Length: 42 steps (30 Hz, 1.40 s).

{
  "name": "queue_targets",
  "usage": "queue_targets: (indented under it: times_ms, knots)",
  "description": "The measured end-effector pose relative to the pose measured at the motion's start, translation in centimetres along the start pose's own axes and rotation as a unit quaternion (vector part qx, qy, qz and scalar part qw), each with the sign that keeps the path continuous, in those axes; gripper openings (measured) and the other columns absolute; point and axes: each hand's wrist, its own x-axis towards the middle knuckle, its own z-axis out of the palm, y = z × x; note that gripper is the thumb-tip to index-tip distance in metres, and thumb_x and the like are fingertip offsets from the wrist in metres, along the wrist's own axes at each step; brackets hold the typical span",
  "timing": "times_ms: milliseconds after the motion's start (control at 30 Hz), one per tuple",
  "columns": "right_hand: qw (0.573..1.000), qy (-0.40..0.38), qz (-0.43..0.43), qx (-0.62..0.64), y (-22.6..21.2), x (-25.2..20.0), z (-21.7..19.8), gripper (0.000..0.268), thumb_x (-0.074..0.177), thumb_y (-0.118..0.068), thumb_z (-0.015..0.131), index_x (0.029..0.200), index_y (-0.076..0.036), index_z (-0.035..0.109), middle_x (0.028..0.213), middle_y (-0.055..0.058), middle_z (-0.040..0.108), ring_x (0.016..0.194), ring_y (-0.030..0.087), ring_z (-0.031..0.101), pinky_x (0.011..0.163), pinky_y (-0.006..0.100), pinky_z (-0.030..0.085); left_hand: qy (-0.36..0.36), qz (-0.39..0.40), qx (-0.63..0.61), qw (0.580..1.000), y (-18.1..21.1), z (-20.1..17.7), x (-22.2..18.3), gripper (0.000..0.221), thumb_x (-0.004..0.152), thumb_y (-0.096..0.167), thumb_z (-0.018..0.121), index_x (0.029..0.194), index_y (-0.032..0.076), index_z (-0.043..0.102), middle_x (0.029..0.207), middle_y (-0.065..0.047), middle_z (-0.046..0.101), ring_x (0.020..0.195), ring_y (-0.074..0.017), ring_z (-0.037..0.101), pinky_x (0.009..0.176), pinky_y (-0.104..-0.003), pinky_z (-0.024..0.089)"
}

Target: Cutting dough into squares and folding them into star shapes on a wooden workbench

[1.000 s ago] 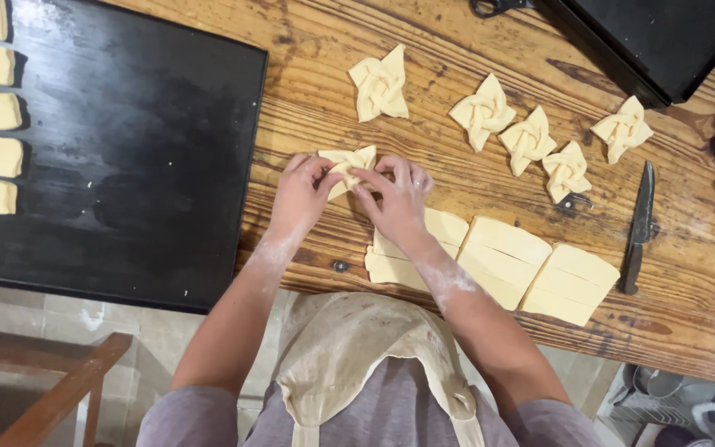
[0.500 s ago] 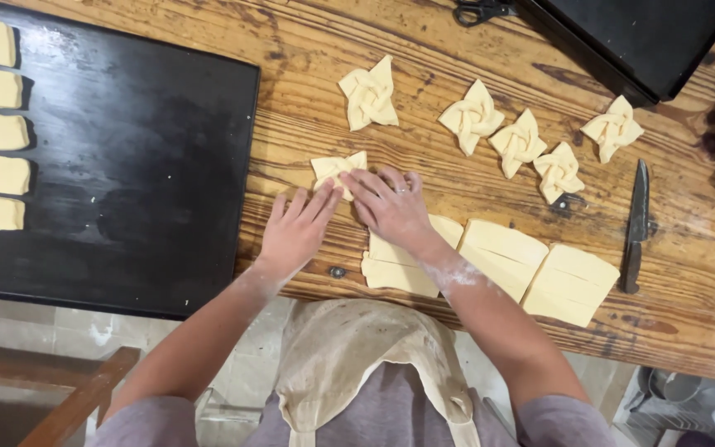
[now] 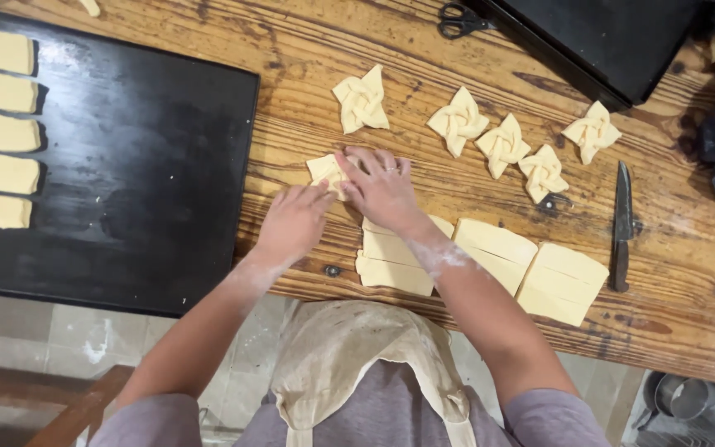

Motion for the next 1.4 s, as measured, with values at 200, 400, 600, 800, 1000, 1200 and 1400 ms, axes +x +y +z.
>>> queue_targets:
  times_ms: [200,400,600,800,1000,1200,1400]
  knots:
    - [0.984,-0.007,0.167,0.065,3.8,-6.3,-3.2,0.051,0.104,-0.039,0.056,0.153,-0.025,0.047,0.153,0.0,0.043,0.137,0.035,0.047,0.105,0.059,0.043,0.077,-0.094,-0.187,0.975,2.2,-1.8,-0.8,0.039,0.089,0.01,0.063,0.128,0.01,0.066,0.119,-0.011,0.061,0.114,-0.0325,0.061,0.097,-0.043,0.05]
    - [0.965,-0.141,0.222,-0.01,5.9,-15.1,-1.7,0.062,0.106,-0.045,0.046,0.161,-0.022,0.03,0.165,-0.002,0.027,0.15,0.024,0.028,0.121,0.053,0.028,0.037,0.0,0.048,0.998,9.5,1.5,-0.2,0.065,0.092,0.034,0.066,0.15,0.009,0.05,0.143,-0.013,0.053,0.13,-0.0294,0.051,0.106,-0.046,0.04]
    - [0.981,-0.053,0.147,0.112,10.6,-15.8,3.9,0.038,0.092,-0.051,0.071,0.11,-0.027,0.048,0.107,-0.002,0.073,0.112,0.024,0.069,0.109,0.05,0.025,-0.026,-0.018,-0.027,0.999,9.7,6.1,2.7,0.05,0.084,0.038,0.078,0.121,0.009,0.061,0.134,-0.009,0.054,0.133,-0.0309,0.043,0.105,-0.046,0.036]
    - [0.782,-0.015,0.166,0.601,6.7,-16.2,-6.3,0.051,0.096,-0.009,0.069,0.141,-0.019,0.045,0.112,0.007,0.065,0.09,0.014,0.066,0.082,0.026,0.057,-0.023,-0.226,-0.444,0.866,11.9,0.0,3.0,0.039,0.087,0.034,0.084,0.117,0.022,0.063,0.116,-0.007,0.07,0.102,-0.028,0.067,0.081,-0.041,0.047]
    - [0.861,-0.051,0.047,0.504,7.5,-17.1,-8.4,0.117,0.056,-0.033,0.103,0.154,-0.016,0.041,0.147,0.013,0.038,0.138,0.031,0.036,0.123,0.053,0.025,0.0,-0.346,-0.765,0.544,15.9,-3.5,3.2,0.039,0.085,-0.001,0.081,0.112,0.005,0.053,0.097,-0.007,0.053,0.073,-0.0233,0.069,0.052,-0.036,0.067]
    - [0.909,0.132,-0.184,0.349,6.1,-19.5,-6.4,0.035,0.084,-0.022,0.078,0.118,-0.016,0.076,0.123,0.013,0.057,0.105,0.03,0.058,0.094,0.041,0.05,0.026,-0.364,-0.779,0.511,16.9,1.1,-2.4,0.054,0.07,-0.001,0.092,0.116,-0.001,0.064,0.098,-0.007,0.047,0.076,-0.0207,0.063,0.044,-0.03,0.064]
    - [0.89,0.162,-0.305,0.299,0.1,-17.8,-6.0,0.027,0.084,-0.03,0.084,0.108,-0.019,0.084,0.112,0.001,0.079,0.101,0.026,0.073,0.093,0.038,0.059,0.047,-0.385,-0.805,0.449,15.9,-2.4,-9.2,0.057,0.07,-0.003,0.092,0.119,-0.005,0.063,0.096,-0.01,0.054,0.072,-0.0216,0.07,0.052,-0.027,0.067]
